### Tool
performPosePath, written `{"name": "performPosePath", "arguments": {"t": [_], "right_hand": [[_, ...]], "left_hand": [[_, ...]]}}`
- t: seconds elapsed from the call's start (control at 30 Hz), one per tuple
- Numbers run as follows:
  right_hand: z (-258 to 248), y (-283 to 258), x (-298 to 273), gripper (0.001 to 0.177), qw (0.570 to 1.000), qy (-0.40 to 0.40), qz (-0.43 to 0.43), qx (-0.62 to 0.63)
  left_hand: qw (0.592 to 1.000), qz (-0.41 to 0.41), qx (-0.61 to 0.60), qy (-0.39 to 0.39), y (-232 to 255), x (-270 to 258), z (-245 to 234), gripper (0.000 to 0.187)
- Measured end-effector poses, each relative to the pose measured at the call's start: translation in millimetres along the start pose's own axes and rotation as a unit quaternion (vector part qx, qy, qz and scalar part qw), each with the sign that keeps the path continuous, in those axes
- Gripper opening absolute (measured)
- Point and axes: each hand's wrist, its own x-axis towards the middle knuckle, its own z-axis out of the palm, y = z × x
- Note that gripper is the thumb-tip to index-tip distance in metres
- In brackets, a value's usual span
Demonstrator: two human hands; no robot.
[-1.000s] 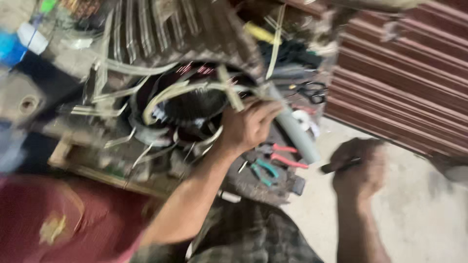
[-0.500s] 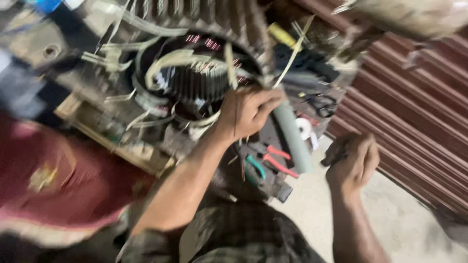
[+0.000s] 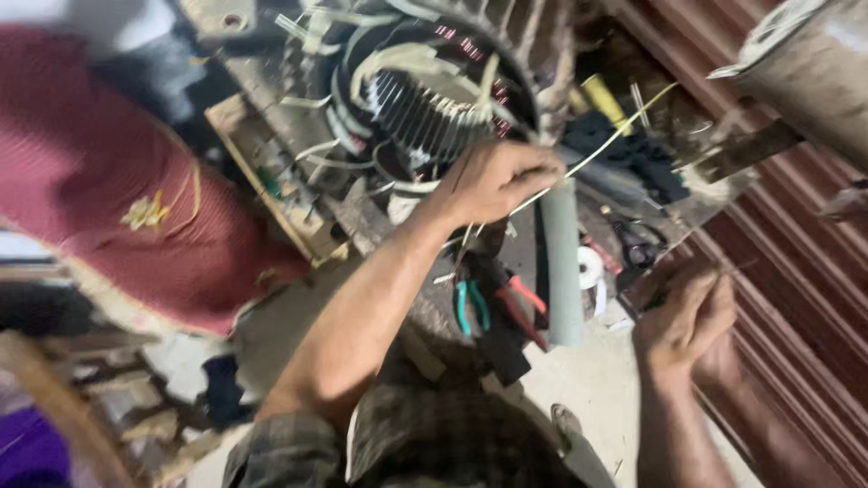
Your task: The person works on an electrical motor stator, using pliers and a hammer to adjust and secure copper windings. They repeatedly tap the windings and manipulate the wires with pliers to ensure proper alignment.
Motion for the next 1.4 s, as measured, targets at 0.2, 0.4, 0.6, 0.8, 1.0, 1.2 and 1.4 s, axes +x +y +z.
{"name": "performPosePath", "arguments": {"t": [0.2,0.4,0.6,0.8,1.0,1.2,1.4], "right_hand": [[24.5,12.7,74.4,0.050,0.785,-0.240,-0.325,-0.470],[56.5,-2.4,118.5,0.025,0.555,-0.343,-0.531,-0.540],[12.6,-38.6,105.9,0.011,0.483,-0.374,-0.588,-0.531],[23.2,-62.6,132.1,0.051,0.387,-0.381,-0.637,-0.547],[105.5,-42.6,141.0,0.029,0.236,-0.435,-0.658,-0.567],[55.6,-58.0,114.2,0.043,0.331,-0.383,-0.634,-0.584],[-3.3,-49.6,16.7,0.038,0.623,-0.151,-0.213,-0.737]], "left_hand": [[0.996,0.000,-0.035,-0.078,5.8,15.1,-10.3,0.018],[0.992,-0.031,-0.007,-0.119,5.0,23.1,-17.1,0.017],[0.981,-0.040,-0.050,-0.182,1.0,27.1,-25.4,0.018],[0.968,-0.094,-0.019,-0.232,-4.4,35.2,-33.0,0.028],[0.962,-0.079,0.015,-0.259,-20.0,40.6,-30.2,0.033],[0.954,-0.067,-0.068,-0.283,-25.2,38.2,-27.9,0.024],[0.972,-0.024,-0.071,-0.223,-25.4,24.9,-20.8,0.021]]}}
